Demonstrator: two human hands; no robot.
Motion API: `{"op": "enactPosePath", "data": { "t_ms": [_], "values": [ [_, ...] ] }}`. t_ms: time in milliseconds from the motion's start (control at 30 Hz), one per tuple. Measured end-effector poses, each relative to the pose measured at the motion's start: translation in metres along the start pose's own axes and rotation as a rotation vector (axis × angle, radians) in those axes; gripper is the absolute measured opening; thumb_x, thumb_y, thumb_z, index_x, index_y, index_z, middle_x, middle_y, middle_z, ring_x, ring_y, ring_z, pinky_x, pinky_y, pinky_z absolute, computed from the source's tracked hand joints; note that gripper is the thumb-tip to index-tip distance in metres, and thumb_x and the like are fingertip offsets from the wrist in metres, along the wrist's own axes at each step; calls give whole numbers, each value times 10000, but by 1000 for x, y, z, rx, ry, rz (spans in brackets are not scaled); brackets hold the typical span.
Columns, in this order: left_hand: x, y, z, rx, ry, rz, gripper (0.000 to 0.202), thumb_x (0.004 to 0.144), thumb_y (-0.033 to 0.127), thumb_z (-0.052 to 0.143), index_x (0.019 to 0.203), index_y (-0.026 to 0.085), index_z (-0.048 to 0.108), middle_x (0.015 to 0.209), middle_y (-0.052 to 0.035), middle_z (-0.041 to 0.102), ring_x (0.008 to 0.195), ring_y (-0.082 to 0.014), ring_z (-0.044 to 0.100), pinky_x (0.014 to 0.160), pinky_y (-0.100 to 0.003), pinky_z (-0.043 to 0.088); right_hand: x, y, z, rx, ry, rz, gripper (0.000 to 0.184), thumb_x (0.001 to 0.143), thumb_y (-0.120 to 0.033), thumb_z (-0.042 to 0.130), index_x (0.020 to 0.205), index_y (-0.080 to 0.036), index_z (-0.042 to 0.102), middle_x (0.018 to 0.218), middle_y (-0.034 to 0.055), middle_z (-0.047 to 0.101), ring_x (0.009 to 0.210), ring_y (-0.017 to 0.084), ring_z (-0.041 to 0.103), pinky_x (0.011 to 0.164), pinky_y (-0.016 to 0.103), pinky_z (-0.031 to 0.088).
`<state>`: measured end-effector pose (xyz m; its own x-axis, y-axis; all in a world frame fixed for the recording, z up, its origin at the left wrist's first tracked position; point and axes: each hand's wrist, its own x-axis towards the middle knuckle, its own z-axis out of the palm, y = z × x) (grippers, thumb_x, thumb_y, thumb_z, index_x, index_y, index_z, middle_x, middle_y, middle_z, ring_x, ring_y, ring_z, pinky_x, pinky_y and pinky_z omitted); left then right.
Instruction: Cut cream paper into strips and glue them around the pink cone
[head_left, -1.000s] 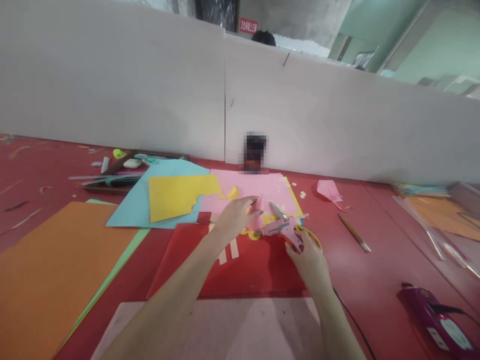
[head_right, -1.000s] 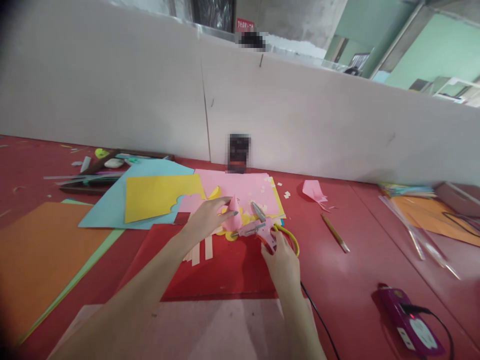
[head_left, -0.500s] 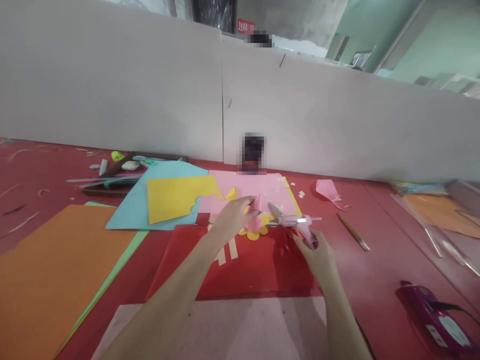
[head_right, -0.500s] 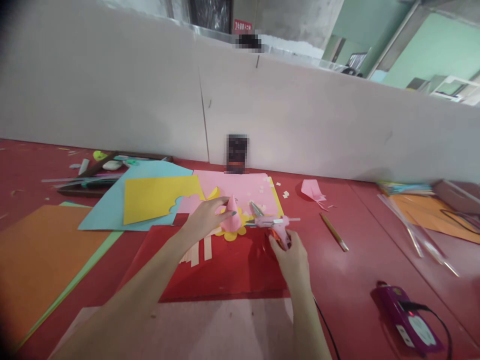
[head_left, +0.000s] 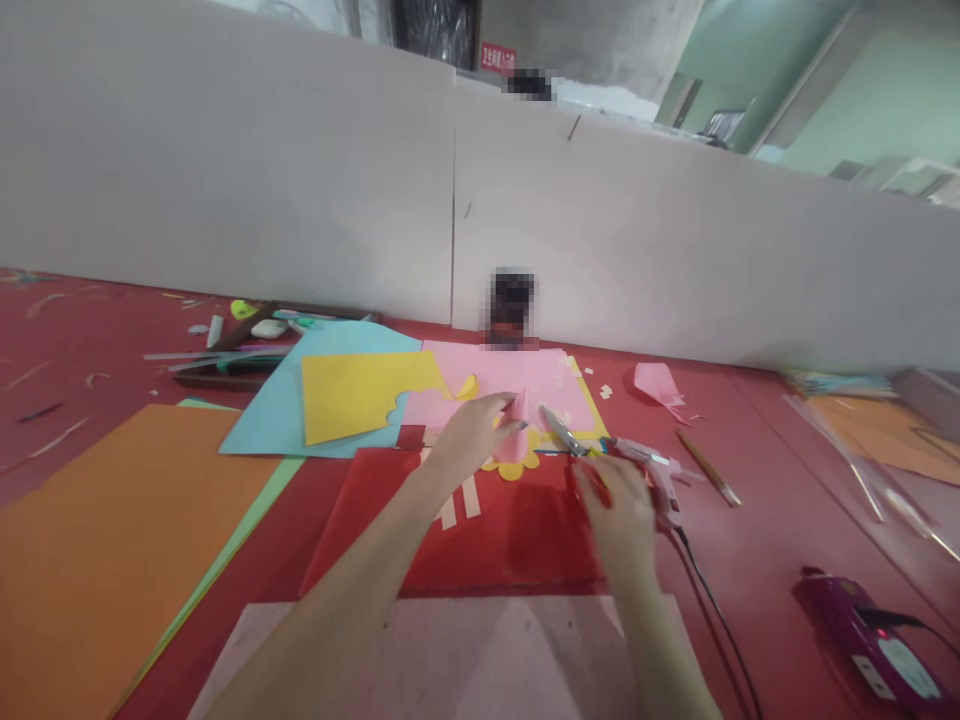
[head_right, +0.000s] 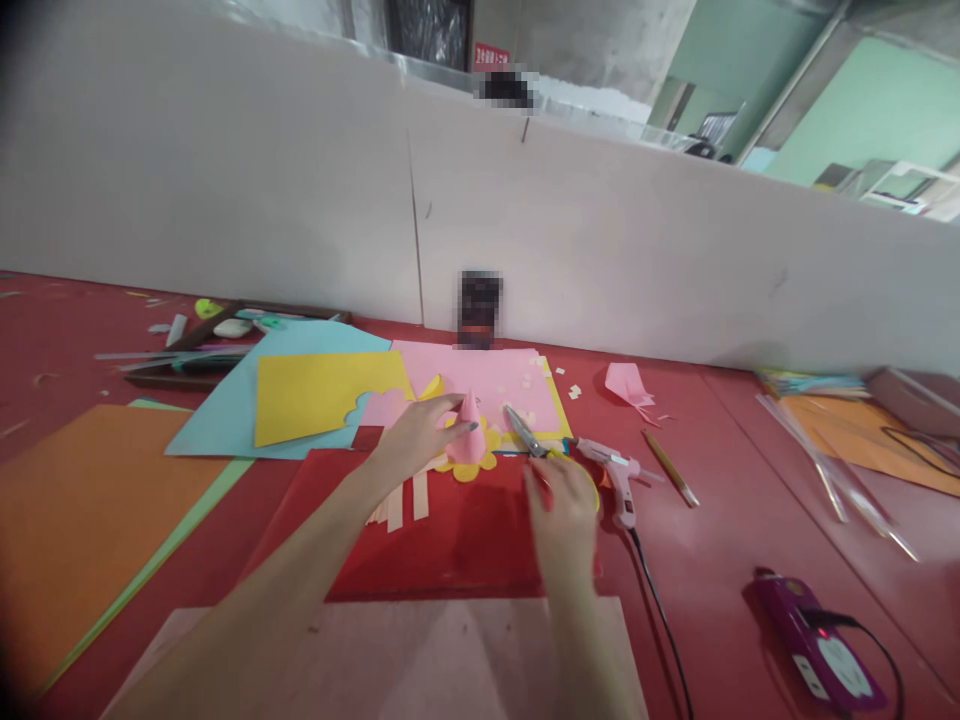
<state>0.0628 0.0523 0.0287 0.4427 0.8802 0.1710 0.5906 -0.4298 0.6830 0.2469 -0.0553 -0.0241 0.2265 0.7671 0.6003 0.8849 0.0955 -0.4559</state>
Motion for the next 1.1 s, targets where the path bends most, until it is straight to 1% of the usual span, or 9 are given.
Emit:
{"op": "enactPosePath", "data": {
  "t_ms": [67,167,333,633,700,833,900,967,1100],
  "values": [
    [0,1,-1,-4,-3,0,333,825,358,481,1105,198,564,1116,-59,628,997,-219,574,847,-330,436,-10,-30,16,87,-132,-287,197,881,-277,457,920,-199,633,886,60,649,849,196,562,785,362,434],
    [-1,1,0,-4,7,13,328,834,351,468,1116,214,562,1104,-48,632,994,-210,576,841,-310,437,-23,-60,36,113,-257,-556,164,867,-205,502,989,-192,610,946,44,653,880,183,561,819,347,427],
    [0,-4,3,-9,24,14,340,819,358,496,1126,224,558,1111,-44,629,998,-210,576,836,-296,437,-28,-66,50,70,-251,-685,233,873,-94,428,1016,-158,600,1022,73,650,1014,212,540,928,386,382],
    [0,-3,3,-12,20,18,333,817,354,498,1110,208,562,1090,-48,638,976,-210,585,825,-298,435,-28,-58,55,241,-313,-586,273,873,-67,406,1066,-138,586,912,69,681,862,182,598,851,350,429],
    [0,-2,2,-1,13,1,338,820,358,491,1113,206,560,1115,-55,628,996,-215,577,839,-304,432,-25,-55,51,321,-324,-452,230,865,-89,438,969,-162,629,834,53,685,786,173,607,780,322,461],
    [-1,0,-1,8,5,-16,331,815,356,502,1095,194,571,1126,-65,624,1005,-220,573,855,-312,430,-16,-42,31,545,-409,-3,129,824,-169,526,848,-189,651,823,28,686,770,154,631,706,251,501],
    [-1,0,-2,-3,2,-8,326,820,348,494,1094,191,572,1113,-62,630,992,-217,579,850,-317,434,-9,-33,20,575,-334,154,104,803,-224,558,817,-186,654,798,27,687,760,160,639,703,256,512],
    [-2,1,-1,-15,6,-10,327,818,348,496,1095,190,570,1122,-62,626,1005,-215,575,855,-317,434,-2,-24,12,522,-228,175,108,797,-239,567,822,-186,658,800,29,687,752,164,639,700,268,517],
    [-1,0,1,10,15,-27,338,800,351,526,1094,190,566,1131,-66,622,1020,-217,571,869,-309,429,6,-15,7,291,6,-47,141,816,-200,550,884,-208,673,823,41,678,781,173,618,758,312,499]
  ]
}}
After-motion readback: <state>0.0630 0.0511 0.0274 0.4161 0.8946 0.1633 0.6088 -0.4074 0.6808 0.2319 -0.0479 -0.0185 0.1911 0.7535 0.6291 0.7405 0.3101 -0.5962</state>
